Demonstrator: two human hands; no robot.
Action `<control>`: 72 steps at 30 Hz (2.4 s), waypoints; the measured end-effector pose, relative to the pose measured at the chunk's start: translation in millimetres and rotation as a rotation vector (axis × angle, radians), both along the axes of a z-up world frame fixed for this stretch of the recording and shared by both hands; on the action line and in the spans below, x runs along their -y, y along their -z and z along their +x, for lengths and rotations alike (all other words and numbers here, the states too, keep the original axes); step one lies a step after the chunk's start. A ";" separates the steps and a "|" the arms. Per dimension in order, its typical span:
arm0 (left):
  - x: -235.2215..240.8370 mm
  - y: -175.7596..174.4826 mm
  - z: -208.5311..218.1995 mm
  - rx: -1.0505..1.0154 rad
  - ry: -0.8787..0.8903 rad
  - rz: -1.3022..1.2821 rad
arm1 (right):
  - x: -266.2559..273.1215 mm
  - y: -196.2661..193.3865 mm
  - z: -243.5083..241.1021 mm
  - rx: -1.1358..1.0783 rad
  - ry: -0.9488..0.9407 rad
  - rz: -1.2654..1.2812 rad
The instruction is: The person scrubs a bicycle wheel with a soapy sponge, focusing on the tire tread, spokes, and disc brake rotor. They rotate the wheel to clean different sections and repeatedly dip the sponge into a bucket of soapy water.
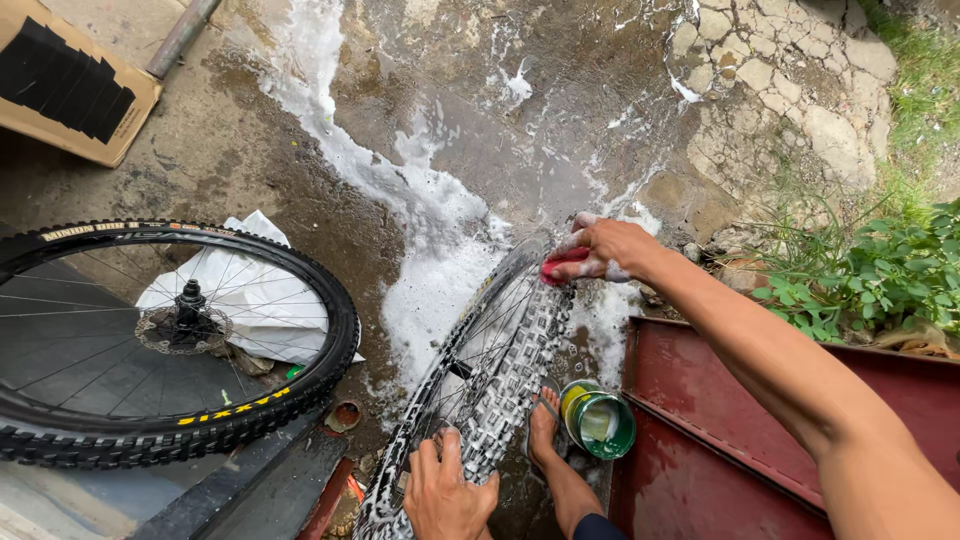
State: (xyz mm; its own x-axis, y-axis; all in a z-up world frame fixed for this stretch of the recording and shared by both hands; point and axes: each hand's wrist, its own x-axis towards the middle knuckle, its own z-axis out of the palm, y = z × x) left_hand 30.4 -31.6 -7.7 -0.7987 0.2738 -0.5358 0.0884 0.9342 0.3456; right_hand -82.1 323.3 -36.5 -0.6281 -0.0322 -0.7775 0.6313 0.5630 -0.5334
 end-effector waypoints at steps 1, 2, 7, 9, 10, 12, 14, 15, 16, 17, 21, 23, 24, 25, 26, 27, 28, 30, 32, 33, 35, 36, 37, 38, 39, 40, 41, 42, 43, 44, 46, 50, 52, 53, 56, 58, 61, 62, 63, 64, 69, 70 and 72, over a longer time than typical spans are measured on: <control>-0.5 0.5 -1.1 0.003 -0.008 -0.006 | -4.2 -7.8 0.9 -0.134 -0.352 0.331; -3.4 1.3 1.4 -0.038 -0.010 0.017 | 18.9 -10.9 15.5 -0.092 -0.227 0.130; -6.7 -2.5 -8.4 -0.105 -0.030 0.035 | 62.3 -20.5 41.2 -0.507 -0.463 0.105; -1.8 -6.1 -16.9 -0.030 -0.029 -0.001 | 15.9 -13.1 13.6 -0.360 -0.283 0.277; 0.3 -7.2 -18.8 0.007 -0.029 -0.019 | 0.3 -11.0 6.5 -0.308 -0.221 0.366; -6.3 -9.1 -25.0 -0.019 -0.038 -0.004 | 15.8 -6.7 12.9 -0.151 0.344 0.006; -18.5 -9.2 -32.4 -0.056 -0.060 0.015 | 95.1 -10.4 59.8 -0.392 0.357 -0.177; -24.0 -9.6 -32.9 -0.075 -0.077 0.020 | 119.9 -17.3 79.4 -0.718 -0.131 0.109; -31.9 -8.2 -42.5 -0.112 -0.082 0.037 | 117.3 -17.3 75.3 -0.733 -0.165 0.138; -33.7 -10.5 -50.6 -0.088 -0.068 0.036 | 113.1 -13.9 70.2 -0.747 -0.198 0.167; -24.0 -24.5 -68.3 -0.002 -0.050 -0.001 | 40.3 30.8 15.8 -0.606 0.316 0.354; -25.6 -28.1 -76.0 0.039 -0.038 -0.037 | 26.1 48.2 7.3 -0.553 0.448 0.442; -29.5 -28.8 -83.5 0.058 -0.034 -0.057 | 39.4 55.1 5.9 -0.535 0.574 0.391; -32.7 -29.9 -89.1 0.077 -0.030 -0.078 | 56.7 58.7 5.4 -0.515 0.698 0.338; -36.8 -28.7 -93.5 0.025 -0.028 -0.065 | 85.2 58.1 17.9 -0.550 0.745 0.240; -39.9 -26.3 -97.8 -0.027 -0.027 -0.053 | 119.0 52.9 41.5 -0.583 0.789 0.141; -36.8 -26.0 -98.6 -0.068 -0.026 -0.056 | 147.1 46.3 65.9 -0.872 0.602 0.193; -30.6 -21.8 -97.3 -0.054 -0.024 -0.044 | 155.9 54.2 76.2 -1.071 0.468 0.230; -21.6 -17.1 -93.5 -0.053 -0.029 -0.010 | 116.6 81.8 58.8 -0.912 0.601 0.202; -15.4 -16.0 -92.0 -0.057 -0.036 0.016 | 81.4 98.2 33.8 -0.723 0.703 0.282; -13.0 -12.8 -85.7 -0.074 -0.059 0.033 | 47.4 117.0 2.6 -0.501 0.895 0.271; -17.4 -12.9 -83.8 -0.092 -0.062 0.026 | 44.8 120.2 -5.3 -0.475 1.007 0.188; -20.7 -15.5 -84.6 -0.109 -0.064 0.020 | 47.4 120.0 -10.2 -0.448 1.116 0.102; -27.5 -15.6 -90.3 -0.085 -0.063 -0.014 | 69.2 116.4 -3.1 -0.569 1.075 0.122; -34.2 -15.4 -100.8 -0.061 -0.061 -0.049 | 105.7 108.2 13.0 -0.689 1.029 0.143; -38.9 -18.0 -109.3 -0.034 -0.065 -0.090 | 142.5 93.4 38.7 -0.836 0.993 0.071; -43.8 -20.6 -113.8 -0.037 -0.063 -0.077 | 164.5 80.8 55.3 -0.981 0.950 -0.006; -47.7 -21.6 -115.4 -0.040 -0.059 -0.065 | 158.6 79.8 55.8 -0.909 0.881 0.080; -49.3 -21.7 -115.5 -0.042 -0.055 -0.054 | 146.6 81.1 58.8 -0.837 0.810 0.163; -48.6 -21.0 -113.1 -0.046 -0.053 -0.055 | 134.4 83.9 62.4 -0.766 0.736 0.246; -44.7 -20.4 -102.8 -0.048 -0.054 -0.061 | 64.0 104.9 16.7 -0.463 0.805 0.252; -44.7 -21.7 -88.7 -0.070 -0.058 -0.047 | 13.7 96.4 -13.6 -0.293 0.665 0.259; -52.4 -21.2 -96.5 0.011 -0.035 -0.112 | 33.8 74.5 3.7 -0.463 0.558 0.310; -56.0 -21.0 -100.1 0.016 -0.036 -0.101 | 59.1 59.9 25.8 -0.578 0.550 0.284; -63.5 -19.1 -110.6 0.018 -0.016 -0.070 | 107.5 30.5 62.4 -0.591 0.458 0.168; -57.5 -19.2 -105.3 0.017 0.004 -0.062 | 103.9 37.0 67.4 -0.483 0.356 0.204; -47.8 -16.9 -93.1 0.051 0.017 -0.072 | 28.0 81.0 5.8 -0.547 0.575 0.279; -47.2 -16.7 -92.0 0.043 0.015 -0.083 | 11.7 87.5 -11.2 -0.389 0.636 0.307; -47.5 -17.6 -90.8 0.034 0.014 -0.093 | 13.7 89.2 -12.9 -0.406 0.668 0.302; -49.2 -18.5 -90.2 0.026 0.018 -0.096 | 16.6 87.2 -15.0 -0.424 0.705 0.305; -70.4 -16.5 -111.9 0.021 0.009 -0.070 | 124.2 39.3 52.2 -0.645 0.719 0.173; -72.5 -17.4 -116.8 -0.001 0.011 -0.052 | 138.6 31.3 65.4 -0.788 0.642 0.184; -71.6 -21.1 -116.3 0.078 -0.001 -0.065 | 148.3 30.9 79.1 -1.074 0.475 0.207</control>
